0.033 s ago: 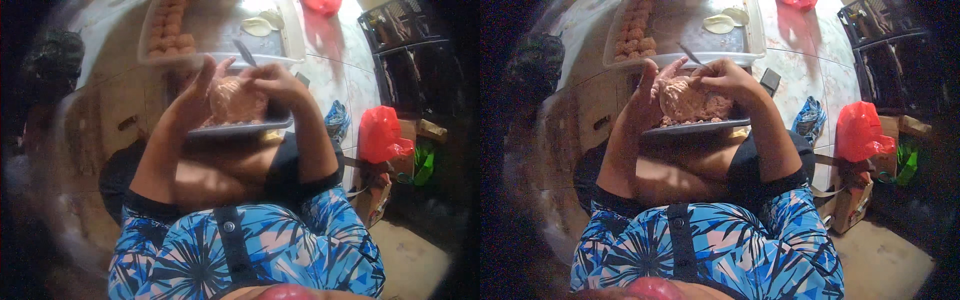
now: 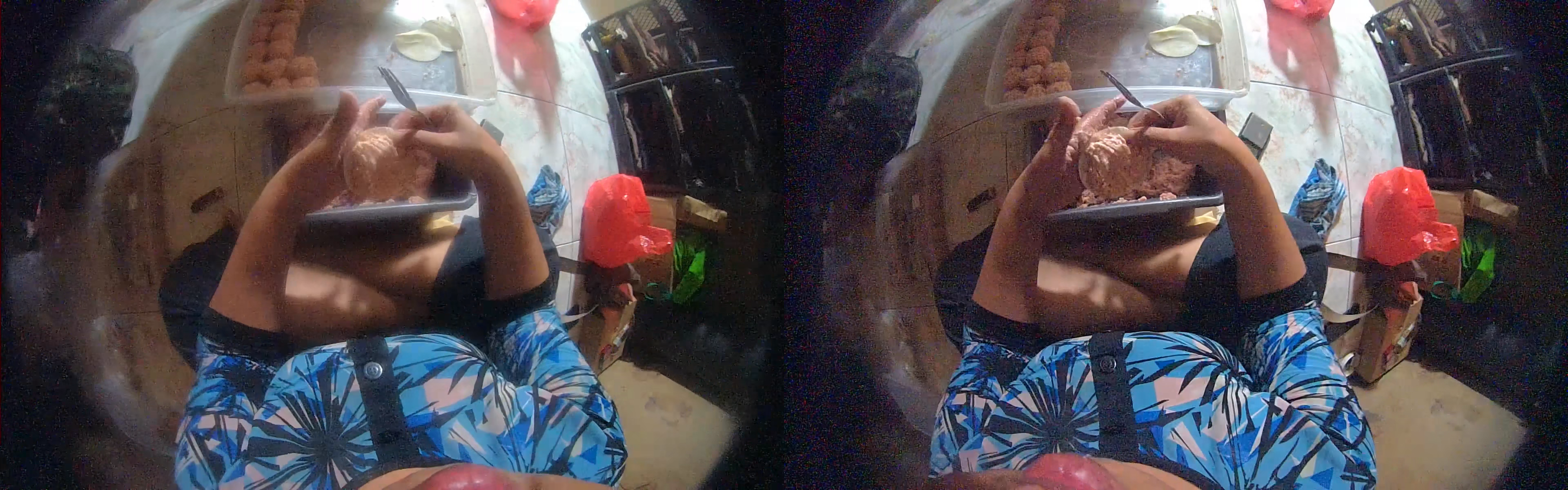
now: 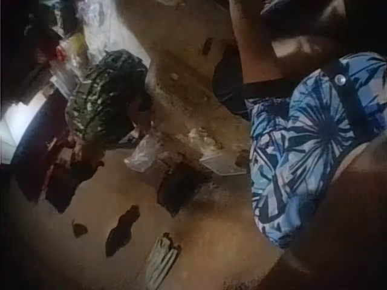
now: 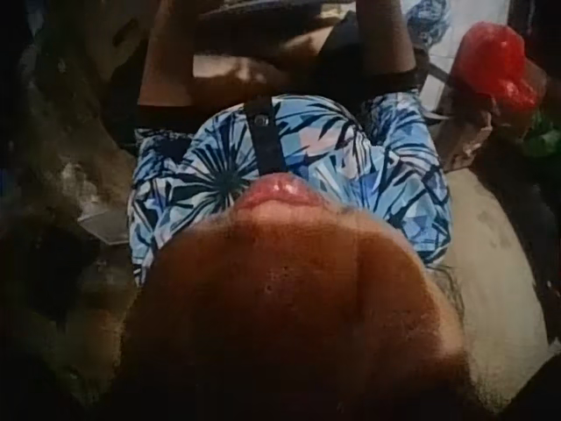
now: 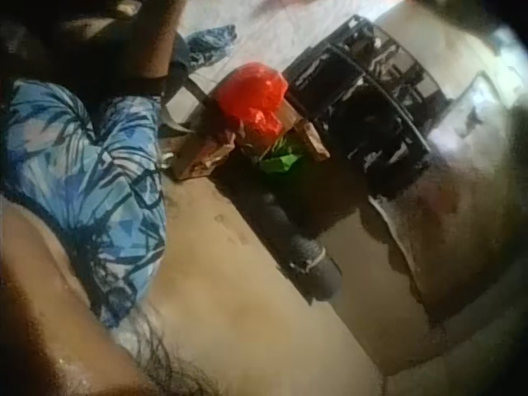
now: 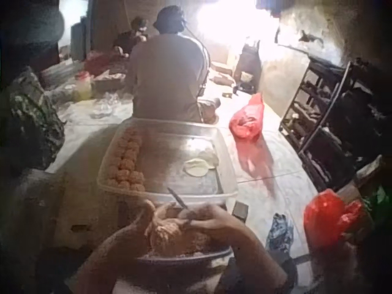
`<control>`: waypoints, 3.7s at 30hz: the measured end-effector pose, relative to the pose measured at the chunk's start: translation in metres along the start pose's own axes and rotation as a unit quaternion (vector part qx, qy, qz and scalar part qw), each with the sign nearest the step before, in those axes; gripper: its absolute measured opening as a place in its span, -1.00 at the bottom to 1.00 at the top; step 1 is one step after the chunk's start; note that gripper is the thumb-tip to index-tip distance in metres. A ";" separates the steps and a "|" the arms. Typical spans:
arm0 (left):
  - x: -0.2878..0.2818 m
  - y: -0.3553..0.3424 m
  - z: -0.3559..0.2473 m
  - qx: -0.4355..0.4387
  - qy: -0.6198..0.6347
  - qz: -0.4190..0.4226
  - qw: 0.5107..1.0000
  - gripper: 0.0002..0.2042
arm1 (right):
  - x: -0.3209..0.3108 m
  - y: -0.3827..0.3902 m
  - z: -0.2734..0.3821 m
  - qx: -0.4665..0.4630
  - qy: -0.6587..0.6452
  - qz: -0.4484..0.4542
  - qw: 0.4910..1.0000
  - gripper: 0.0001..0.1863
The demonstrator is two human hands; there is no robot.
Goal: The person prepares round food items by taking a thin dough wrap, placing ground meat into it with a fork, and shaping the dough around the meat before placing it into a container.
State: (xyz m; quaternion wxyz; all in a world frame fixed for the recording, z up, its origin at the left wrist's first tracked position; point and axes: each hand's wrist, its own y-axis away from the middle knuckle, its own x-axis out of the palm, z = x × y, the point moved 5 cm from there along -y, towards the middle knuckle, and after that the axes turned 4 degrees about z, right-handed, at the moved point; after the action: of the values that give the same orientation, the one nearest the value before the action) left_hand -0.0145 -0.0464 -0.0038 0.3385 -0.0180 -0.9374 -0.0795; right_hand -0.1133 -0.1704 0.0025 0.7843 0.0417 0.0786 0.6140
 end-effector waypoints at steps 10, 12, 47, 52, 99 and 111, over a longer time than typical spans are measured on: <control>0.000 -0.007 -0.051 0.204 -0.023 0.048 0.978 -0.18 | -0.015 0.026 0.025 -0.041 -0.299 -0.101 0.948 -0.80; -0.010 -0.006 -0.033 0.227 -0.094 0.007 0.969 -0.24 | 0.025 0.028 0.051 -0.043 -0.307 -0.149 0.939 -0.81; 0.003 0.019 -0.040 0.377 -0.243 -0.293 0.844 -0.13 | 0.087 -0.005 0.012 -0.123 0.039 -0.212 0.969 -0.82; 0.007 0.019 -0.035 0.380 -0.472 -0.336 0.721 -0.16 | 0.086 -0.008 0.023 -0.199 0.101 -0.228 0.948 -0.80; 0.015 0.026 -0.062 0.441 -0.416 -0.221 0.763 -0.10 | 0.072 0.002 0.016 -0.155 -0.030 -0.239 0.958 -0.83; -0.008 0.027 -0.059 0.412 -0.323 -0.285 0.803 -0.10 | 0.075 -0.001 0.029 -0.180 0.234 -0.253 0.921 -0.84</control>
State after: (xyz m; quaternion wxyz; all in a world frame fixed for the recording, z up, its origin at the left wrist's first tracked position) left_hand 0.0308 -0.0293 0.0393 -0.0464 0.3668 -0.8998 0.2317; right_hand -0.0900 -0.0972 0.0251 0.8671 -0.2667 0.1563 0.3907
